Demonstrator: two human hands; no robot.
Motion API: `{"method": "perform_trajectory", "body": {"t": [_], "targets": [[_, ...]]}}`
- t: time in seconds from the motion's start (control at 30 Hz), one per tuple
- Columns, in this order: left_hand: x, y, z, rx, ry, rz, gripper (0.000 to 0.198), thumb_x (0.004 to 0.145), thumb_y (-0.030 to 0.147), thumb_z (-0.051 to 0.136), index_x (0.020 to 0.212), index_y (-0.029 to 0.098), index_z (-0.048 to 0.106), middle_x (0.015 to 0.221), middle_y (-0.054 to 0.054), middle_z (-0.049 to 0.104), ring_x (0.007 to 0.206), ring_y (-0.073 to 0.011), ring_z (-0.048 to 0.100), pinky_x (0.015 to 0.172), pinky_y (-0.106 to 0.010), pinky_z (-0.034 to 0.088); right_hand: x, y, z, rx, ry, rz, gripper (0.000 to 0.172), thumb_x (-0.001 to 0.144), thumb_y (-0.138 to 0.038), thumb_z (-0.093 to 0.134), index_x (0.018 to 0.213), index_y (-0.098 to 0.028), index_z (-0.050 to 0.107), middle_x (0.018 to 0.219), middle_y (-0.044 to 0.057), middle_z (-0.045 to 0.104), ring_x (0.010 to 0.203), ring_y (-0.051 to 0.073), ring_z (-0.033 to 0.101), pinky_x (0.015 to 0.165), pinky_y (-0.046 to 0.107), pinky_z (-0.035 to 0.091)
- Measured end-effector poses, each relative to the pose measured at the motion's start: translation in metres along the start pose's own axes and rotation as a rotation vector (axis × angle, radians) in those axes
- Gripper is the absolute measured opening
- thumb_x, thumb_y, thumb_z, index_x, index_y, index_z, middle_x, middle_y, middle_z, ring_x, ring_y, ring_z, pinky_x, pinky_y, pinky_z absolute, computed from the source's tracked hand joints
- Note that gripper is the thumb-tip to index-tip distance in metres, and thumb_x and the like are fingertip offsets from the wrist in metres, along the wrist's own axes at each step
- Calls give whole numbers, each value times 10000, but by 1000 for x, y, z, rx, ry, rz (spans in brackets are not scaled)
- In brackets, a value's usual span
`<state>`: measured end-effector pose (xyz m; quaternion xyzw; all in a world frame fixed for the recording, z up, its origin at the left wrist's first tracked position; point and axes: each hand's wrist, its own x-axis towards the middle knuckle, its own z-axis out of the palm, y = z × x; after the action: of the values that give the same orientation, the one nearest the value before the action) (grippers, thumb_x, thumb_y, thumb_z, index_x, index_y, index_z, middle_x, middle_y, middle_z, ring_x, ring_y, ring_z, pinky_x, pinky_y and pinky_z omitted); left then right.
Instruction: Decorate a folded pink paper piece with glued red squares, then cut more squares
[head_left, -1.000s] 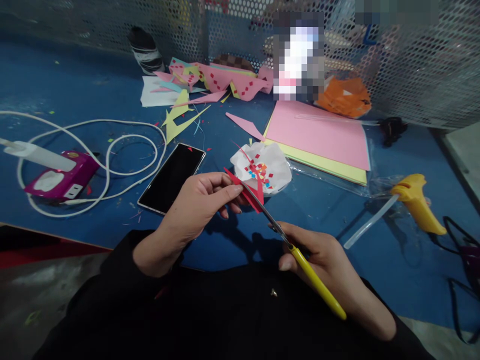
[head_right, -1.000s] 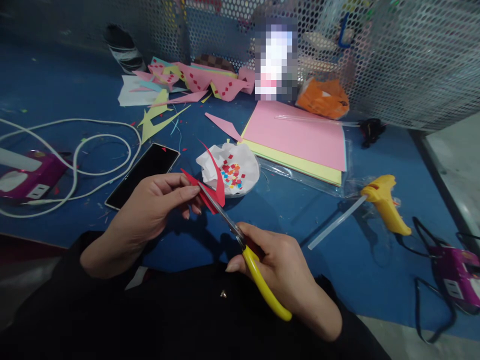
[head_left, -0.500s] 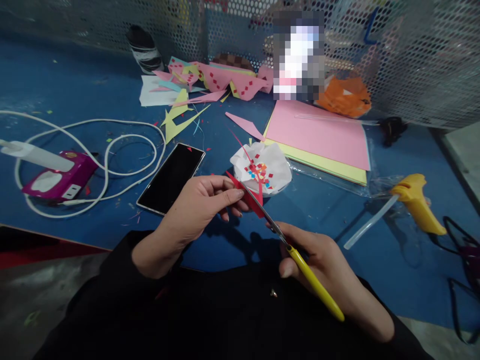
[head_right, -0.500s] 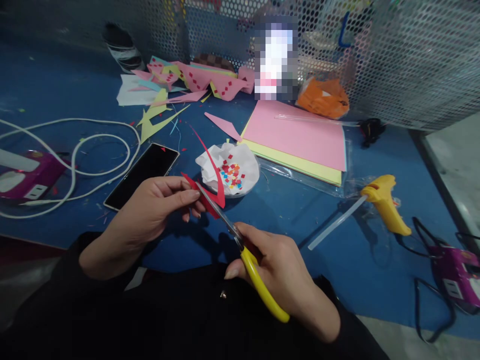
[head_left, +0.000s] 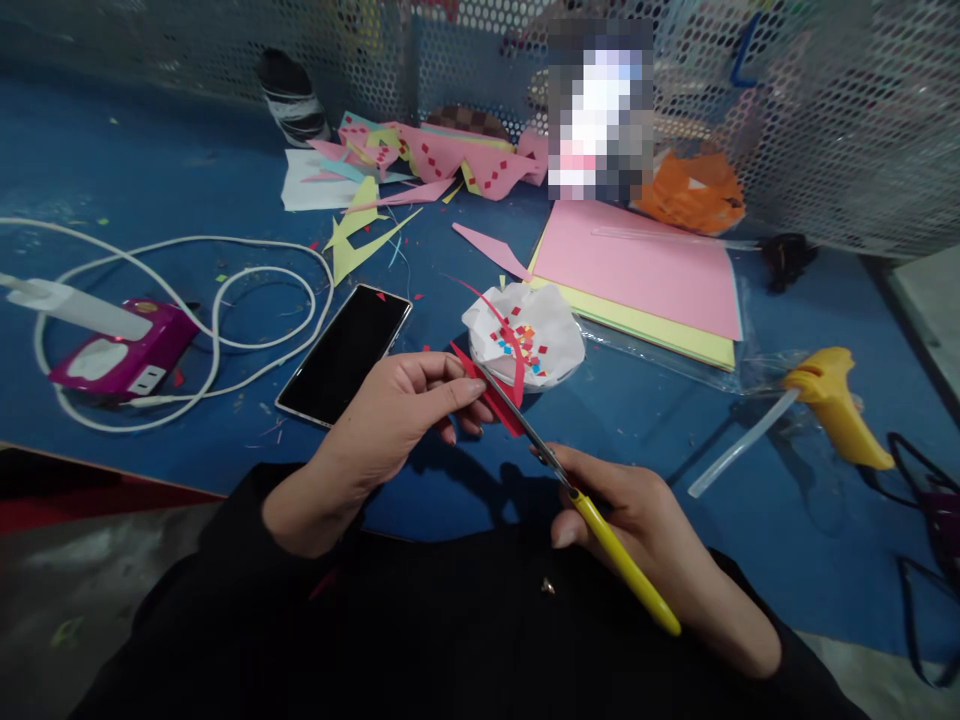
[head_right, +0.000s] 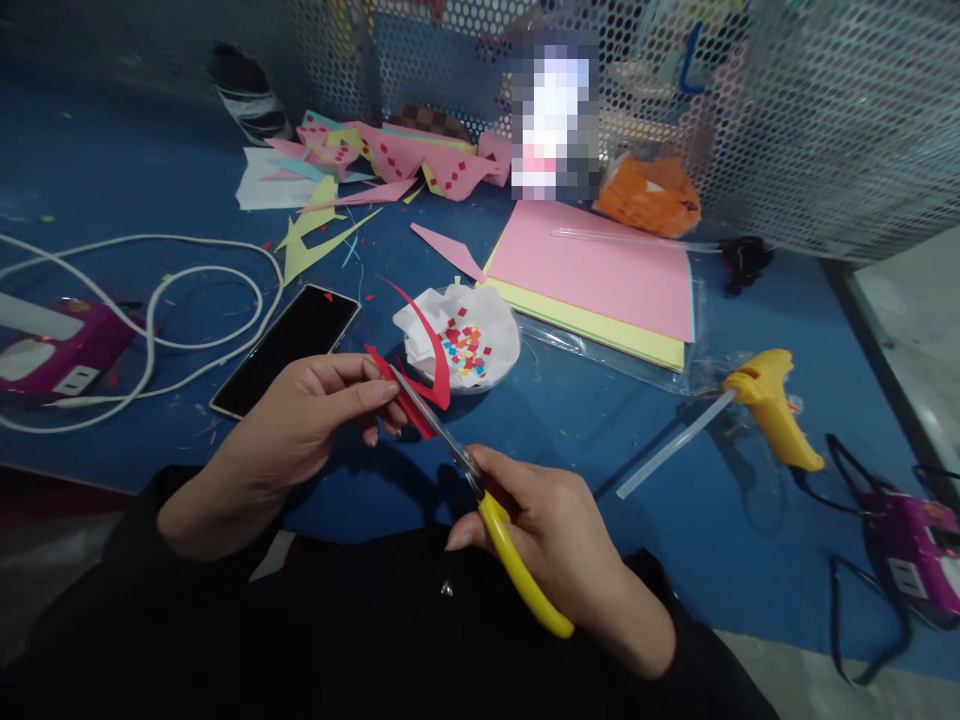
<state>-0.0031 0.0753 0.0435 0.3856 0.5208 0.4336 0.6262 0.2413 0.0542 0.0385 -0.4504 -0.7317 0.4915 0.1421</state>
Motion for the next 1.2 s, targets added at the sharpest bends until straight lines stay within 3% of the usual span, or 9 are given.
{"method": "perform_trajectory", "body": {"t": [0.17, 0.37, 0.5, 0.67, 0.8, 1.03, 1.2], "targets": [[-1, 0, 0, -9, 8, 13, 120, 823, 238, 721, 731, 165, 699, 666, -17, 716, 618, -118, 660, 483, -174, 460, 0, 1, 2, 36, -24, 23, 478, 874, -635, 636, 1118, -229, 701, 736, -22, 610, 635, 141, 473, 600, 255, 416], [-2, -1, -1, -6, 30, 13, 87, 765, 223, 762, 779, 172, 694, 732, -15, 725, 650, -137, 684, 490, -191, 486, -2, 3, 1, 54, 7, 33, 499, 871, -681, 608, 1048, -226, 713, 664, -49, 467, 612, 126, 380, 555, 249, 341], [-4, 0, -1, -17, 33, -26, 137, 772, 260, 785, 789, 169, 684, 771, -41, 760, 658, -151, 716, 516, -202, 502, -3, 8, -1, 117, 29, -17, 611, 844, -750, 581, 1185, -257, 699, 678, -50, 478, 602, 122, 391, 539, 244, 327], [-7, 0, -3, -23, 73, -25, 169, 771, 242, 810, 795, 172, 659, 735, -33, 764, 590, -124, 693, 477, -181, 463, -6, 15, -2, 170, 3, -35, 631, 847, -725, 606, 1290, -278, 648, 708, -43, 539, 607, 126, 439, 556, 249, 357], [-9, -1, -6, -13, 82, 21, 152, 768, 226, 812, 814, 178, 676, 726, -6, 741, 606, -109, 667, 474, -169, 464, -9, 14, -5, 110, 19, -41, 666, 835, -739, 606, 1283, -248, 648, 718, -26, 566, 602, 137, 462, 552, 263, 368], [-15, -3, -9, -47, 189, -4, 186, 744, 281, 836, 808, 165, 705, 708, 5, 684, 581, -105, 632, 458, -178, 450, -16, 7, -14, -134, 238, 68, 565, 899, -666, 562, 1243, -228, 651, 673, -38, 512, 576, 133, 416, 532, 259, 361], [-16, -4, -10, -66, 207, 24, 171, 769, 289, 810, 815, 170, 696, 699, 16, 658, 605, -111, 631, 462, -173, 471, -11, 8, -17, -181, 214, 105, 579, 866, -694, 571, 1180, -217, 667, 640, -45, 505, 563, 132, 395, 510, 256, 345]]}}
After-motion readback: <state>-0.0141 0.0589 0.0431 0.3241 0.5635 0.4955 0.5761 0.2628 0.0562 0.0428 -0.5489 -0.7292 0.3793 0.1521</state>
